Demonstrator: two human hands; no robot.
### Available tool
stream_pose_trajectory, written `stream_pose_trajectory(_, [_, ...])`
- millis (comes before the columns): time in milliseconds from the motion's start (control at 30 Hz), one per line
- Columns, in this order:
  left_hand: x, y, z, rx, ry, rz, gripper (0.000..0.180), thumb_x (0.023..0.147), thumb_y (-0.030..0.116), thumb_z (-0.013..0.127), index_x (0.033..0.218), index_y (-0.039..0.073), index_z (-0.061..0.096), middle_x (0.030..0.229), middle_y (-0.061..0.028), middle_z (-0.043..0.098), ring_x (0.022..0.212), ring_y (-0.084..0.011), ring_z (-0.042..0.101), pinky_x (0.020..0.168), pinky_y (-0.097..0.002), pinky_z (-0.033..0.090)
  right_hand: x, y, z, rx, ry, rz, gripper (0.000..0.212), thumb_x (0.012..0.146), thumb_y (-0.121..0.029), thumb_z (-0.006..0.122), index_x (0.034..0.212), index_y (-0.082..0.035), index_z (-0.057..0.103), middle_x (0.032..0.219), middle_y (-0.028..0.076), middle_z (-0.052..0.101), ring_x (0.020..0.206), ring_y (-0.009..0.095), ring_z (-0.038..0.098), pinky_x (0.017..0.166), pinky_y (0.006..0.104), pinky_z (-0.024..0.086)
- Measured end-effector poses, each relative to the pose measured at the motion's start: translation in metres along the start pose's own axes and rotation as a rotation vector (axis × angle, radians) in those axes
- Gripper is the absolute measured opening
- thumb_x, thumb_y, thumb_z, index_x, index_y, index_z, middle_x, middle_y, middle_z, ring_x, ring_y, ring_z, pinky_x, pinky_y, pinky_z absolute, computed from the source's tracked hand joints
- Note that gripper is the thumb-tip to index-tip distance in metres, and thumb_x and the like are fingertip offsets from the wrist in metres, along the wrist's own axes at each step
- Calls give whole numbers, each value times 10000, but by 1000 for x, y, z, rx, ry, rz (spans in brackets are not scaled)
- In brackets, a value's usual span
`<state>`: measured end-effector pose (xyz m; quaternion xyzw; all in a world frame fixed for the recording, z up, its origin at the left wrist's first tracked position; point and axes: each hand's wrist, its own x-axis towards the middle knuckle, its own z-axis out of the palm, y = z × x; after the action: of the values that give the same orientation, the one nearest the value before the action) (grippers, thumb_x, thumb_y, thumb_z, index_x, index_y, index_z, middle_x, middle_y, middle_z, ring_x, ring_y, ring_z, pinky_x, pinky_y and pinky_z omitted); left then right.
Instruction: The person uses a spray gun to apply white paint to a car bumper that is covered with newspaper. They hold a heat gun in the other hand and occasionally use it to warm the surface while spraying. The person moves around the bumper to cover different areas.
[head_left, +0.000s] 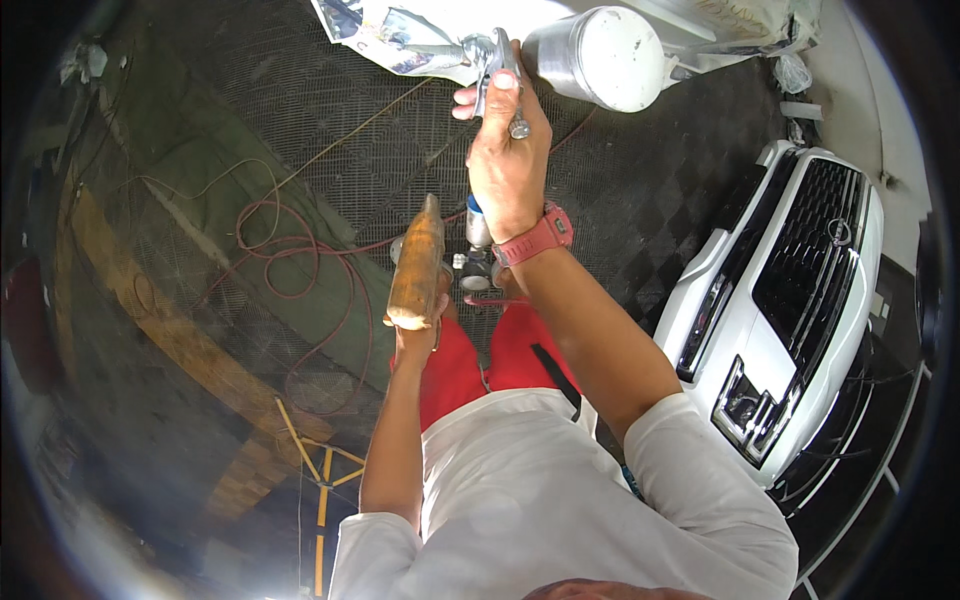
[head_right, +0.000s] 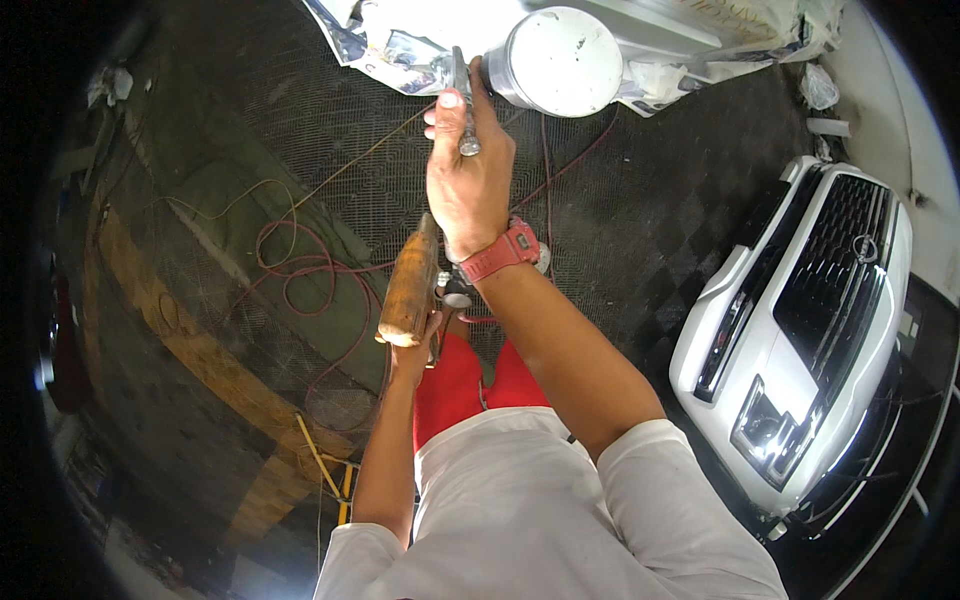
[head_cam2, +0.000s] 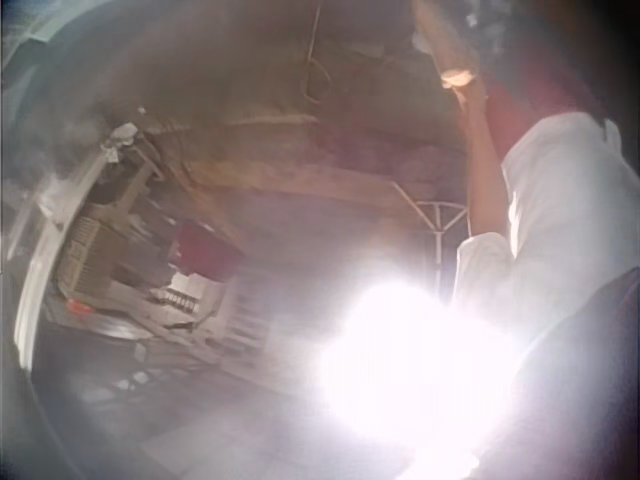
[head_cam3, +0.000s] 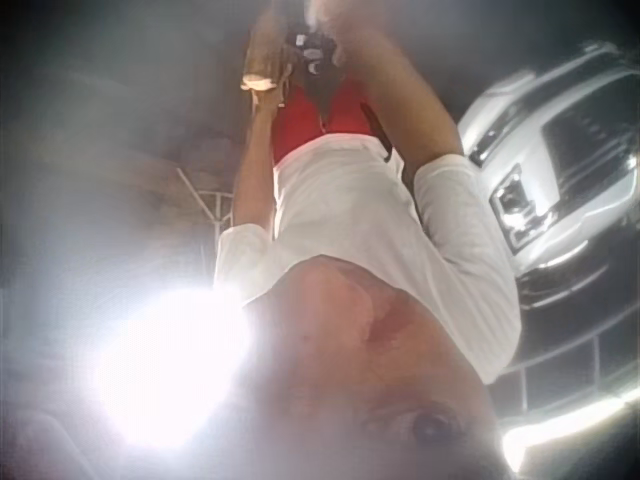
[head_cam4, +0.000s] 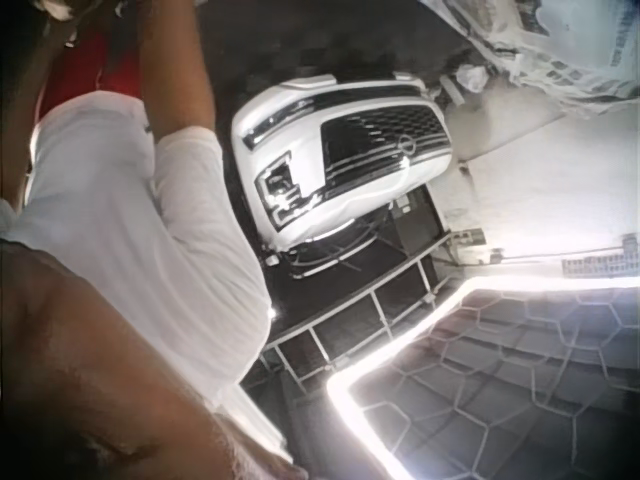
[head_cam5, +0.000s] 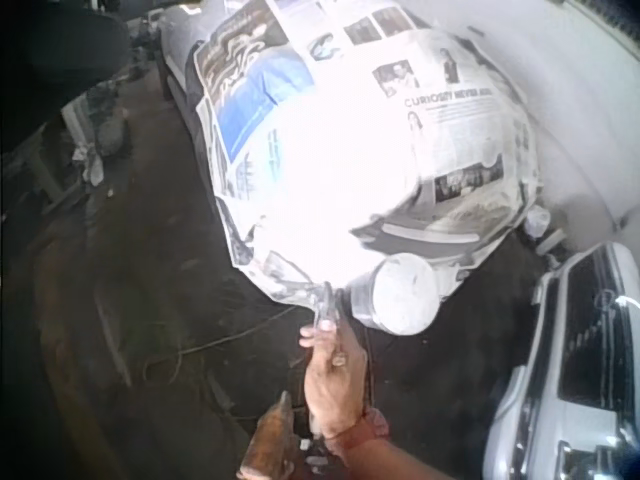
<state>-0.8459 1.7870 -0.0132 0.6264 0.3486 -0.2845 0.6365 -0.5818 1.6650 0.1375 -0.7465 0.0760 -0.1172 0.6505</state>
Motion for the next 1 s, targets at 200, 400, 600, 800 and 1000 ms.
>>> stream_pose_trajectory(200, [-2, 12, 5, -18, 4, 137, 307, 968, 295, 786, 887, 85, 576, 672, 13, 516, 500, -104, 447, 448, -282, 351, 4, -2, -10, 78, 116, 115, 589, 1121, -423, 493, 1436, 72, 549, 863, 124, 699, 785, 169, 679, 736, 314, 565])
stream_pose_trajectory(400, [2, 18, 12, -46, -1, 260, 321, 977, 303, 774, 828, 77, 601, 565, 22, 516, 365, -86, 425, 338, -267, 328, -10, -20, -50, -41, 281, 190, 663, 1127, -566, 310, 1269, 21, 583, 1056, 155, 741, 848, 180, 713, 512, 258, 492])
stream_pose_trajectory(600, [4, 16, 7, 49, -35, 7, 372, 964, 267, 804, 1218, 42, 651, 1135, -38, 680, 1026, -168, 657, 919, -335, 528, -2, -21, -42, -26, 209, 143, 678, 1119, -591, 309, 1219, 9, 609, 988, 127, 736, 811, 161, 707, 505, 252, 489])
stream_pose_trajectory(800, [4, 9, 10, -43, -30, 177, 245, 993, 232, 757, 917, 67, 593, 620, 13, 533, 374, -77, 426, 321, -260, 334, 20, -29, -18, 40, 71, 22, 678, 1103, -580, 382, 1153, 38, 656, 910, 113, 725, 766, 147, 698, 551, 262, 508])
stream_pose_trajectory(1000, [2, 8, 9, 45, 6, 185, 289, 999, 310, 748, 988, 55, 613, 682, -5, 586, 412, -95, 484, 335, -260, 380, 29, -40, -34, 110, 107, 64, 553, 1114, -472, 494, 1116, 54, 663, 862, 101, 707, 729, 150, 663, 688, 303, 536])
